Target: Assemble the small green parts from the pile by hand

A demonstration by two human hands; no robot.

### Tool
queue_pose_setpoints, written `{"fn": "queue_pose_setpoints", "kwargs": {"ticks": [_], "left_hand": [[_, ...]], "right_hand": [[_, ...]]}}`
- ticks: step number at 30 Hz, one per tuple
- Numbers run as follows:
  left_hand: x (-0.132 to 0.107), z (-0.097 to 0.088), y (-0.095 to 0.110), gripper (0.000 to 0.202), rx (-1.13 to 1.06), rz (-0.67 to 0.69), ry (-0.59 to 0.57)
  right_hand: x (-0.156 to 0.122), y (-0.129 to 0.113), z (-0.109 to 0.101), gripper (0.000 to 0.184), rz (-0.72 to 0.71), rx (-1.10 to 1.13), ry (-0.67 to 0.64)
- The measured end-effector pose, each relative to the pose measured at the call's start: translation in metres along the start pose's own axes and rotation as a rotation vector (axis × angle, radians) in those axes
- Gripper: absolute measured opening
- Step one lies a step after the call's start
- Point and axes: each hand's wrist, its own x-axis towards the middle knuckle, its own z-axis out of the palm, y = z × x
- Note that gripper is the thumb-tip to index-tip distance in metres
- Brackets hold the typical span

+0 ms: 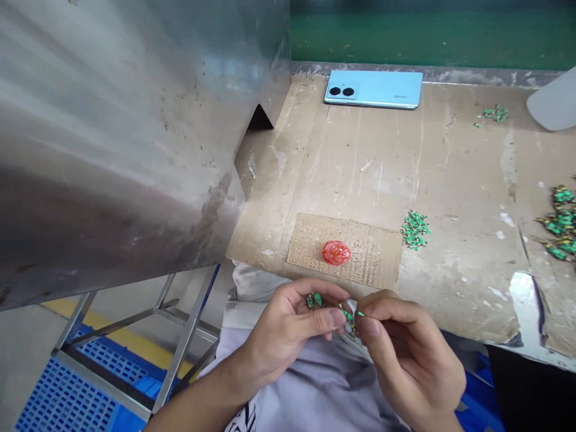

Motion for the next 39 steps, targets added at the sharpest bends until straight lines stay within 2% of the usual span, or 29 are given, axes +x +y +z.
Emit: {"fn": "queue_pose_setpoints", "kwargs": {"ticks": [11,16,30,36,39], "left_hand": [[-0.004,-0.003,0.001,0.019,0.301,0.142,0.031],[-0.008,-0.001,0.003,0.006,0.392,0.258,-0.002],[-0.013,-0.007,-0.001,0.012,0.604,0.419,-0.090],[-0.008,-0.008,-0.004,0.009,0.660,0.605,-0.154],[-0.006,-0.008,-0.004,0.009,0.670,0.631,-0.155]], "right_hand": [[0.005,-0.003,-0.006,0.011,0.056,0.014,-0.090],[0.006,-0.004,-0.006,0.010,0.066,-0.027,-0.112],[0.009,-0.008,-0.018,0.010,0.129,0.004,-0.227],[0.008,-0.007,-0.023,0.009,0.213,0.004,-0.282],[0.010,-0.008,-0.025,0.009,0.215,-0.003,-0.304]]}}
